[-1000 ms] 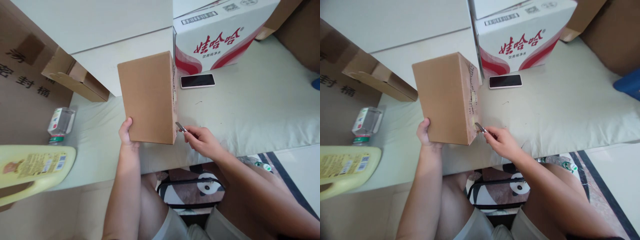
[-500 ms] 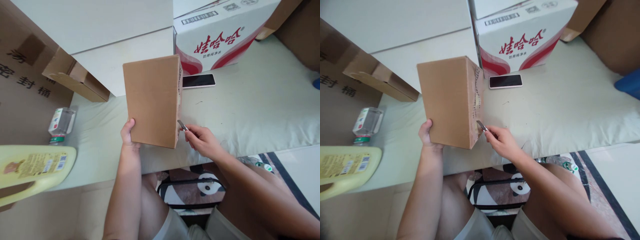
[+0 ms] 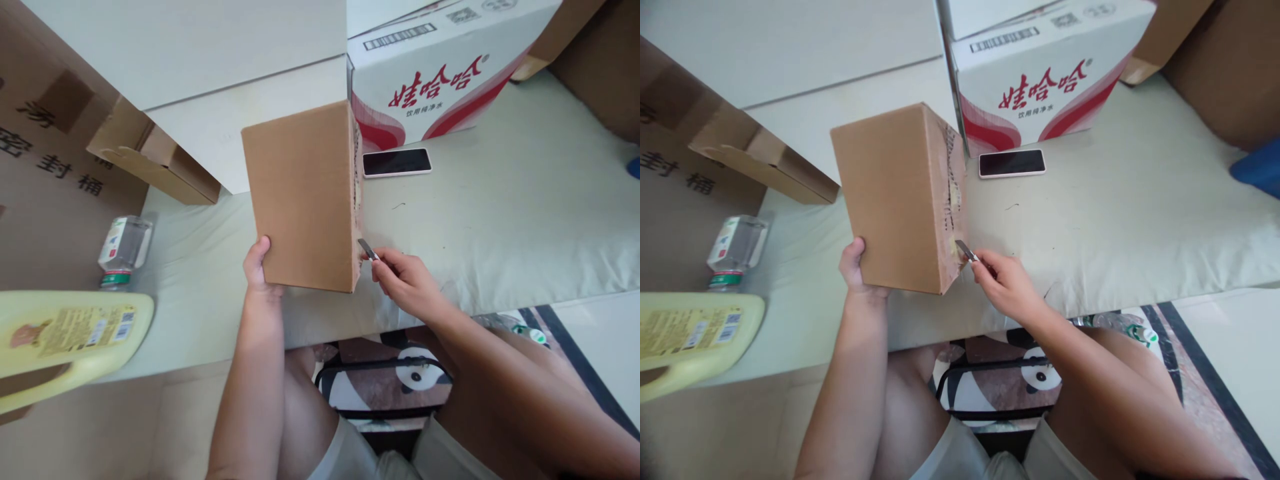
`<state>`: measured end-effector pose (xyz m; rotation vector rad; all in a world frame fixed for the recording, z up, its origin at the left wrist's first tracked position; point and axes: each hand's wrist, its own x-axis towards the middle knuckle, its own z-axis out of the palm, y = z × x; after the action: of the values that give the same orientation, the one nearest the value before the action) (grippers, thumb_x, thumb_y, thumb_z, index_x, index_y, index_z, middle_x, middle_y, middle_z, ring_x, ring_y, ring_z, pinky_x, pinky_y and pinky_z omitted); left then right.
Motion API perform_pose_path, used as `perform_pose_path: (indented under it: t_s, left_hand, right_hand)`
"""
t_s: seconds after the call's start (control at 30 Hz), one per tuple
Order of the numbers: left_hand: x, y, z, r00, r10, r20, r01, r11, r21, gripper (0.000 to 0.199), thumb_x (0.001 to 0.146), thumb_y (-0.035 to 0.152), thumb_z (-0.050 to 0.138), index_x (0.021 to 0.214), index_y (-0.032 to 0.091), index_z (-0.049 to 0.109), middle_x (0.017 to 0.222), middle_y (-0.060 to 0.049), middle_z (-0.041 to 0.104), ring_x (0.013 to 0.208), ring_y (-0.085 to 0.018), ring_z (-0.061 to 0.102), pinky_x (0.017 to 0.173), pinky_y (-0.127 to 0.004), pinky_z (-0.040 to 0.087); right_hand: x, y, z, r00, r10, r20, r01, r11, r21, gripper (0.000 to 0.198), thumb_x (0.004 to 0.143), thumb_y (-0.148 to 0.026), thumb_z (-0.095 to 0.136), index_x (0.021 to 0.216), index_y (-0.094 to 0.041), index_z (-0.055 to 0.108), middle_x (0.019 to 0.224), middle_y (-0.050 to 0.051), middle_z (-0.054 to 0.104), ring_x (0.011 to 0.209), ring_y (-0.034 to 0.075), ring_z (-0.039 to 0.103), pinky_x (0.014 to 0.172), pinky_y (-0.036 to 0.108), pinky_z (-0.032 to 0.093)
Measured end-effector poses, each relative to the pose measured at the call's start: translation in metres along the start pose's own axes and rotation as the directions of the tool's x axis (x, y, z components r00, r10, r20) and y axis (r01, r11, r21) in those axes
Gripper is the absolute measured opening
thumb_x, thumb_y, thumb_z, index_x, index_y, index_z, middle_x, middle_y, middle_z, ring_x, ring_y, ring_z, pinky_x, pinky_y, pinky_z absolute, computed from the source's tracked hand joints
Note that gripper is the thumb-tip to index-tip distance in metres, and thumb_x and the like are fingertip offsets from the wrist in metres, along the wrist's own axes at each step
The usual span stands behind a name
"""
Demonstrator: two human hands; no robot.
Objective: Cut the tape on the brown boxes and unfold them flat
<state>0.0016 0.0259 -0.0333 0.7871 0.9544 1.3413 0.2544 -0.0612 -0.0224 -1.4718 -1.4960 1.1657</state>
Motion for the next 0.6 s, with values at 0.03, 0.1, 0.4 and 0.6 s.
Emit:
perform_pose_path:
  t_s: [0.03, 0.1, 0.4, 0.6]
  left_hand:
    - [0.000, 0.000, 0.000, 1.000, 0.000, 0.004, 0.000, 1.000, 0.006, 0.051, 0.069, 0.058, 0.078, 0.102, 0.020, 0.070, 0.092, -0.008, 0.079, 0.101, -0.032, 0.076, 0.085, -0.040, 0.062]
    - [0.000, 0.000, 0.000, 1.000, -0.008, 0.012, 0.008, 1.000, 0.015, 0.052, 0.070, 0.059, 0.077, 0.104, 0.021, 0.069, 0.093, -0.008, 0.079, 0.103, -0.033, 0.076, 0.088, -0.043, 0.062]
    - [-0.005, 0.005, 0.011, 0.999, -0.019, 0.028, 0.019, 1.000, -0.022, 0.050, 0.058, 0.052, 0.086, 0.095, 0.022, 0.068, 0.102, -0.006, 0.079, 0.113, -0.034, 0.073, 0.097, -0.044, 0.061]
    - [-0.011, 0.013, 0.021, 0.995, -0.088, -0.048, 0.087, 0.996, -0.036, 0.053, 0.046, 0.049, 0.093, 0.086, 0.022, 0.071, 0.081, 0.005, 0.077, 0.126, -0.037, 0.066, 0.105, -0.045, 0.058]
  right_hand:
    - [0.000, 0.000, 0.000, 1.000, 0.000, -0.004, 0.000, 1.000, 0.002, 0.030, 0.098, -0.042, 0.046, 0.085, -0.020, 0.062, 0.065, -0.002, 0.054, 0.054, 0.010, 0.047, 0.053, 0.025, 0.036]
    - [0.000, 0.000, 0.000, 1.000, -0.001, -0.015, 0.001, 1.000, 0.006, 0.030, 0.099, -0.042, 0.046, 0.084, -0.020, 0.060, 0.064, -0.002, 0.053, 0.054, 0.010, 0.046, 0.053, 0.025, 0.036]
    - [0.001, 0.000, 0.002, 0.998, 0.049, 0.034, -0.048, 0.999, -0.015, 0.031, 0.099, -0.045, 0.042, 0.083, -0.022, 0.056, 0.057, -0.004, 0.048, 0.049, 0.011, 0.043, 0.053, 0.027, 0.036]
    - [0.000, -0.005, -0.001, 0.994, 0.085, 0.069, -0.084, 0.996, -0.011, 0.028, 0.100, -0.043, 0.042, 0.089, -0.023, 0.057, 0.059, -0.003, 0.048, 0.049, 0.012, 0.044, 0.052, 0.029, 0.036]
